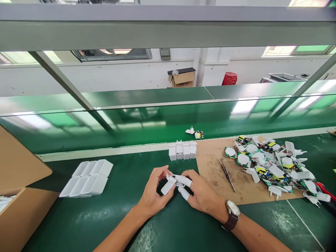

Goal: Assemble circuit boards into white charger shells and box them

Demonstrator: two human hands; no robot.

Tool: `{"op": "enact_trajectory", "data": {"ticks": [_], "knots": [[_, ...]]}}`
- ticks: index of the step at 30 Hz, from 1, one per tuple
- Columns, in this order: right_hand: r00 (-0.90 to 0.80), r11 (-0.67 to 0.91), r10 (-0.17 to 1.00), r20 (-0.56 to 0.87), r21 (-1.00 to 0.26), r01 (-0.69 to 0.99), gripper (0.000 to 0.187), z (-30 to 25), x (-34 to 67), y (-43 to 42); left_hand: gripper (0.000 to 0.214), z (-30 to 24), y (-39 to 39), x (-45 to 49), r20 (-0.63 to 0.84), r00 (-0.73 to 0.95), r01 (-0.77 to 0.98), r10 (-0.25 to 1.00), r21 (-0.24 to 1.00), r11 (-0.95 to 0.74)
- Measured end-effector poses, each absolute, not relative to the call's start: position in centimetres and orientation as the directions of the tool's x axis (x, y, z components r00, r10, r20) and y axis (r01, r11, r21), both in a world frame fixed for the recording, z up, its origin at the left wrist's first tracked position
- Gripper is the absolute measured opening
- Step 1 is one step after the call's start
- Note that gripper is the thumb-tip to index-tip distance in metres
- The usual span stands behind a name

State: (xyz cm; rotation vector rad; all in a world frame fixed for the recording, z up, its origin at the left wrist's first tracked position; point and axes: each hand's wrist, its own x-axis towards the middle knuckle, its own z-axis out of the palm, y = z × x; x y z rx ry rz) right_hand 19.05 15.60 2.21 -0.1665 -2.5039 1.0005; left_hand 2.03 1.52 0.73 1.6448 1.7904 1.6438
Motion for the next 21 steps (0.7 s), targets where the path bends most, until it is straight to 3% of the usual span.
{"op": "enact_trajectory", "data": {"ticks": [2, 4, 6, 8, 12, 18, 21], "knots": [[-0.874, 0.555, 0.374, 0.31, -0.83, -0.057, 0.028, 2.1, 18.8, 15.6, 0.073, 0.7, 1.4, 2.1, 0.516, -0.346, 0.58, 0.784, 0.774, -0.254], [-0.868, 0.236, 0.466, 0.171, -0.97, -0.065, 0.03, 2.0, 18.6, 15.6, 0.09, 0.6, 1.2, 2.3, 0.555, -0.318, 0.64, 0.769, 0.724, -0.257], [-0.886, -0.081, 0.463, -0.009, -0.996, -0.032, 0.039, 1.9, 18.5, 15.6, 0.091, 0.7, 1.1, 2.6, 0.603, -0.277, 0.732, 0.748, 0.637, -0.243], [-0.905, -0.261, 0.404, -0.133, -0.965, 0.025, 0.048, 1.9, 18.4, 15.6, 0.081, 0.9, 1.0, 2.9, 0.646, -0.241, 0.8, 0.724, 0.555, -0.228], [-0.923, -0.378, 0.338, -0.185, -0.925, 0.048, 0.054, 2.2, 18.5, 15.1, 0.07, 1.1, 0.9, 3.3, 0.684, -0.238, 0.822, 0.69, 0.52, -0.232], [-0.938, -0.407, 0.276, -0.209, -0.909, 0.083, 0.064, 2.4, 18.2, 14.6, 0.062, 0.7, 1.2, 2.9, 0.682, -0.268, 0.816, 0.68, 0.536, -0.216], [-0.93, -0.383, 0.302, -0.209, -0.92, 0.082, 0.063, 2.1, 18.2, 14.7, 0.064, 0.9, 1.2, 2.8, 0.697, -0.251, 0.822, 0.672, 0.52, -0.233]]}}
